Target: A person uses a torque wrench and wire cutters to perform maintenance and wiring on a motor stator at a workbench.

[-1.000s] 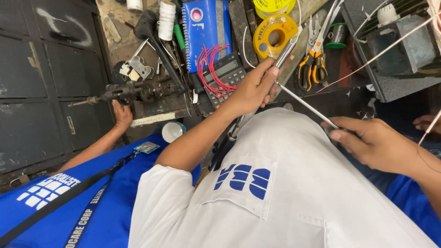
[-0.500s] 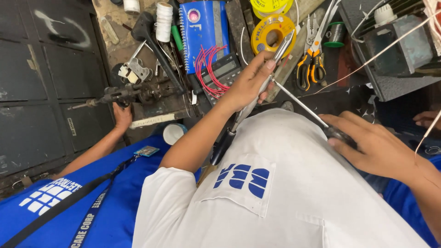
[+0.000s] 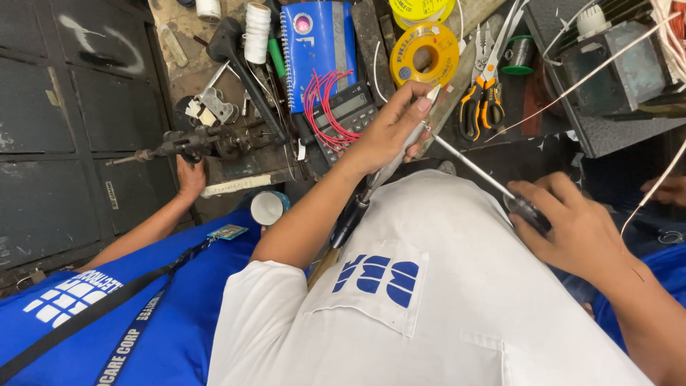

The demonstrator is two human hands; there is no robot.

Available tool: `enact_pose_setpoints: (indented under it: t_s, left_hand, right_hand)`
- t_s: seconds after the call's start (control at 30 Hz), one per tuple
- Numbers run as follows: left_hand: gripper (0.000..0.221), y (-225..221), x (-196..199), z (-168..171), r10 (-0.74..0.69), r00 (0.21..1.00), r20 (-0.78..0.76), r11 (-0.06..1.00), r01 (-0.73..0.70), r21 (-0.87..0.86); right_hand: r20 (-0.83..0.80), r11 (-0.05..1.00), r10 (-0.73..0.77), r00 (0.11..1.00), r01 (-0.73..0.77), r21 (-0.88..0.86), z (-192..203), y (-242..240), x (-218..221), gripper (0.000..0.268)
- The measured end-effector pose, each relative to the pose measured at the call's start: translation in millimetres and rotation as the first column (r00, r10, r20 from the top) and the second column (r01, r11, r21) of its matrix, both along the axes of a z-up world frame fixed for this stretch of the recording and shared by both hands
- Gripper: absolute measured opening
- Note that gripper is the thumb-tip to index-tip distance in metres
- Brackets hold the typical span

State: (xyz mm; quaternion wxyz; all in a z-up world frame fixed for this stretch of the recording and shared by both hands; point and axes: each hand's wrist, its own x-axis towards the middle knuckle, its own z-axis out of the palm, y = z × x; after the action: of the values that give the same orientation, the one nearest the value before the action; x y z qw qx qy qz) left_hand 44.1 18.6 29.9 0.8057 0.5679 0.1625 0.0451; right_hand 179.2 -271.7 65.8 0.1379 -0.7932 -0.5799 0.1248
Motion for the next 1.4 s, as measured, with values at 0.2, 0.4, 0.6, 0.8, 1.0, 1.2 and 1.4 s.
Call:
enact_pose_setpoints:
  t_s: [0.2,0.4,0.6,0.8,1.0,1.2,1.4]
  left_hand:
    - [0.029,-1,-6,-4,0.018,0.999,0.026,1.0,-0.019,0.02]
    - [0.024,7,-10,-6,0.019,1.0,0.023,0.998,-0.018,-0.062]
    - [0.026,3,-13,8,0.013,1.0,0.003,0.997,-0.013,-0.076]
    - [0.024,-4,-9,3,-0.027,1.0,-0.005,0.994,0.027,-0.104]
    - [0.021,-5,1,6,-0.077,0.995,0.068,0.979,0.088,-0.184]
    - [0.02,-5,10,5,-0.114,0.989,0.09,0.974,0.129,-0.188]
    - [0.021,-6,16,4,-0.123,0.989,0.079,0.978,0.134,-0.157]
  right_hand:
    - [-0.572,0.998,0.011,0.82,0.022,0.05,-30,-13,8,0.036]
    - [-0.499,0.999,-0.032,0.866,0.035,-0.004,-10,-3,-2,0.047]
    - [0.045,0.973,0.087,0.995,-0.095,0.209,7,-3,-11,0.038]
    - [0.237,0.97,0.071,0.969,-0.123,0.212,14,-8,-16,0.036]
    - [0.277,0.976,0.026,0.96,-0.084,0.199,15,-15,-20,0.034]
    - [0.322,0.977,-0.002,0.947,-0.066,0.201,16,-19,-22,0.035]
    - [0.526,0.99,0.001,0.851,-0.075,0.12,25,-19,-24,0.033]
